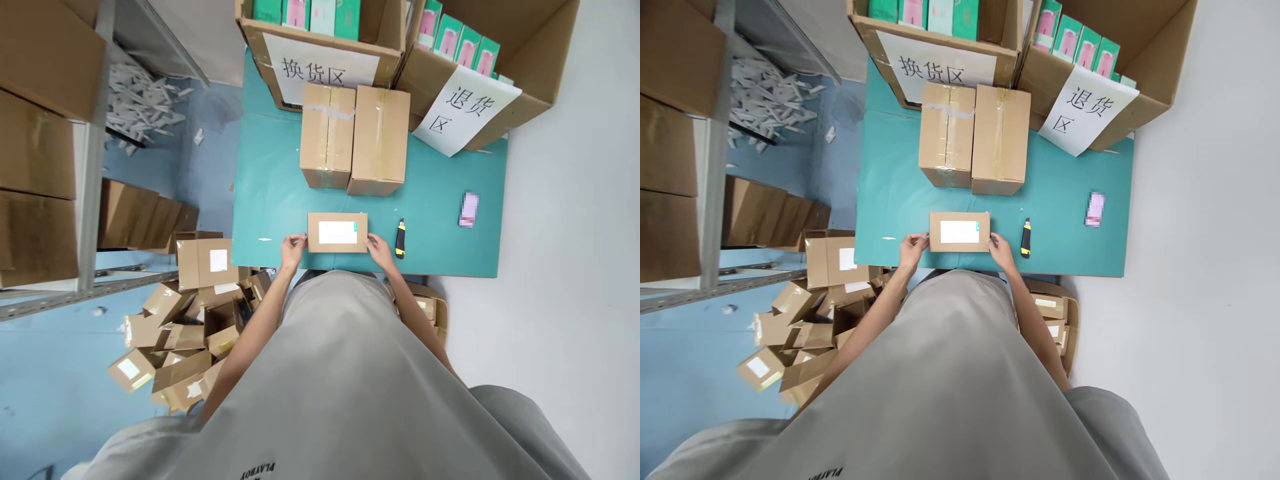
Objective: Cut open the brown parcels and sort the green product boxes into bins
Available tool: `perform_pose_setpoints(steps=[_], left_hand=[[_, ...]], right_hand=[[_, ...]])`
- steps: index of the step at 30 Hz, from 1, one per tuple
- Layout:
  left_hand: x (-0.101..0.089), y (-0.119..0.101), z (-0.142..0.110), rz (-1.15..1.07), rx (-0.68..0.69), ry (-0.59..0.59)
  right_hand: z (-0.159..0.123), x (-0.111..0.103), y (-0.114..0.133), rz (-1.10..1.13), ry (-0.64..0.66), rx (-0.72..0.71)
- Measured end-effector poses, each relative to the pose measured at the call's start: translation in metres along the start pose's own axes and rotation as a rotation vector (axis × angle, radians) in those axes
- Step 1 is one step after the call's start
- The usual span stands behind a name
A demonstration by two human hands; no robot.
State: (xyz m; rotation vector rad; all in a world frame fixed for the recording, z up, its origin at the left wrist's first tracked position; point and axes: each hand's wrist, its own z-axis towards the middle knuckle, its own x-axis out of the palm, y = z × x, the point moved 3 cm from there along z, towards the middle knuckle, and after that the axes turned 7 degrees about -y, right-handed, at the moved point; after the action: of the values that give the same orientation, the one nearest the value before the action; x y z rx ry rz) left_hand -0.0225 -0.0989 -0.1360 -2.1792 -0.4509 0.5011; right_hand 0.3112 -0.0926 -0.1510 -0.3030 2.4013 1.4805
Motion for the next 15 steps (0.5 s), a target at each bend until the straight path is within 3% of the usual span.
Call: perform_pose_setpoints(steps=[8,15], left_hand=[[-0.018,0.011,0.004,0.142,-0.076,-0.023],[-0.012,0.009,-0.016,0.178,-0.038,0.188]], right_hand=[[-0.009,-0.006,-0.019,-0.065,-0.001,0.098],[-0.029,-0.003,-0.008,-0.051,0.05,0.055]])
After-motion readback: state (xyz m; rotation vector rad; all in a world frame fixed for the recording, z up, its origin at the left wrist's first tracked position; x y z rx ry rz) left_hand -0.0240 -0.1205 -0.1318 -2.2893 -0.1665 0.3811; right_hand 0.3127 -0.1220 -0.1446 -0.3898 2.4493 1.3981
